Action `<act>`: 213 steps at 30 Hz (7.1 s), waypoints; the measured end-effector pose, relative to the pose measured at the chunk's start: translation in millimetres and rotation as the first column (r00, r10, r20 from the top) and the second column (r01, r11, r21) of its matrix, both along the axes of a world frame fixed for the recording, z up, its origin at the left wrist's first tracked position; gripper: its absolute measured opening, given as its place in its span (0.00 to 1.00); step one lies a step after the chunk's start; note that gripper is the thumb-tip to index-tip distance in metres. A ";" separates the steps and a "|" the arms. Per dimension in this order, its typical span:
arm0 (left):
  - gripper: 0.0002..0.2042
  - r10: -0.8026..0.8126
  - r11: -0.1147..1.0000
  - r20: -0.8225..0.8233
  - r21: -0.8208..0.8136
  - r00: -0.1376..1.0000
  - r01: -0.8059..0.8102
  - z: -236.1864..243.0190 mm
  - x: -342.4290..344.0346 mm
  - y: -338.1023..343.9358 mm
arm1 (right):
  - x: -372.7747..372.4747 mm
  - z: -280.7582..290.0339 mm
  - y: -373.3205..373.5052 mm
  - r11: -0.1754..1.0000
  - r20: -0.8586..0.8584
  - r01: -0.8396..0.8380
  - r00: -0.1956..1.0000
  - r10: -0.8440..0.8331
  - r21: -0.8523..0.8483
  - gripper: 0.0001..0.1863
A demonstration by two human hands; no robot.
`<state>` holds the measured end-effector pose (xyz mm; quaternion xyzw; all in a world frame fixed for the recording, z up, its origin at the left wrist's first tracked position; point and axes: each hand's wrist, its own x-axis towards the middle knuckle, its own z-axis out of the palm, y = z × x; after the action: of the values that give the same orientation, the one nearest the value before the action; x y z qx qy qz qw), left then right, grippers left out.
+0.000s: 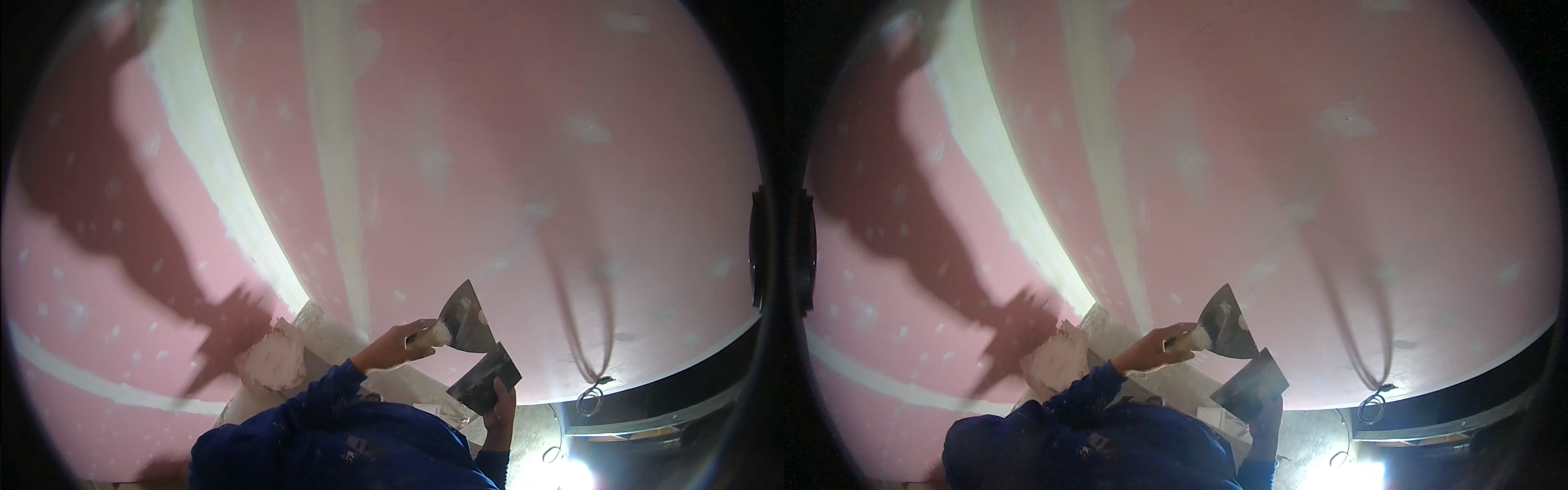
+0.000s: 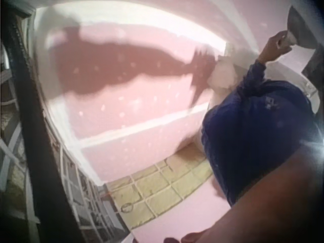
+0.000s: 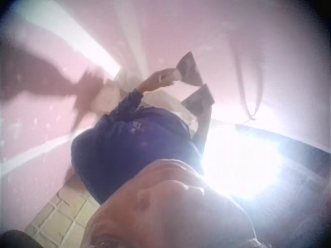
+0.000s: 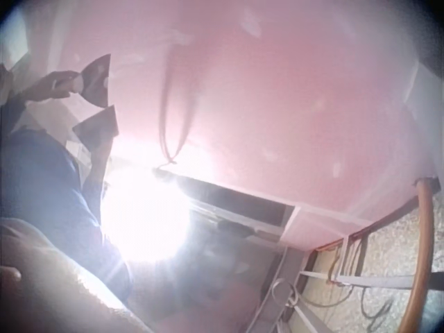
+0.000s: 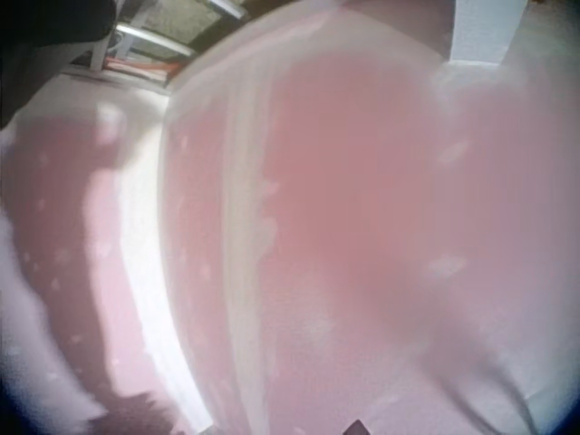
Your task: The person applies joint compound to a pink ceiling using a putty knife and a hawk. They repeatedly scoop compound from the hawk and spread it across the ceiling surface in smooth strokes.
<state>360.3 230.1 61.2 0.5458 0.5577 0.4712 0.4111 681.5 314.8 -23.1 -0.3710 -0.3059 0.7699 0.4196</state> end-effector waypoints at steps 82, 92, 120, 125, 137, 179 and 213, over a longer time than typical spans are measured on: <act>0.32 -0.112 0.989 -0.166 -0.110 0.980 0.095 -27.9 -62.4 28.5 | -46.9 -49.0 -41.7 0.913 0.149 0.406 0.905 -0.398 -0.030 0.18; 0.19 -0.136 0.912 -0.130 -0.403 0.982 0.073 -27.1 -57.1 1.0 | 102.4 -90.4 -92.8 0.819 0.906 0.545 0.416 -0.079 -0.179 0.32; 0.16 -0.412 0.902 -0.263 -0.254 0.872 0.349 -83.1 -79.0 35.3 | 121.4 -219.4 -399.0 0.577 0.882 0.715 0.471 0.021 -0.396 0.12; 0.16 -0.439 0.866 -0.224 -0.362 0.870 0.344 -104.8 -85.9 34.7 | 109.9 -178.5 -410.4 0.523 0.899 0.754 0.434 0.060 -0.399 0.13; 0.17 -0.190 0.910 -0.268 -0.408 0.945 0.067 -173.3 -105.2 -22.6 | 221.8 -212.3 -370.1 0.570 0.793 0.584 0.567 0.223 -0.578 0.12; 0.16 0.659 0.505 -0.405 -0.387 0.634 -0.772 -237.8 -1.5 -192.7 | 570.1 -473.3 -101.4 0.972 0.753 0.217 0.654 -0.072 -0.095 0.27; 0.28 0.453 0.686 -0.252 -0.514 0.855 -0.515 -825.3 -91.5 -530.6 | -107.9 -763.3 -387.2 0.756 0.493 -0.391 0.584 0.645 -0.526 0.22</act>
<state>268.7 -300.5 -764.1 0.2565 0.8160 0.3471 0.3846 573.6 -72.4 -786.4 -0.5754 -0.3804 0.7230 -0.0375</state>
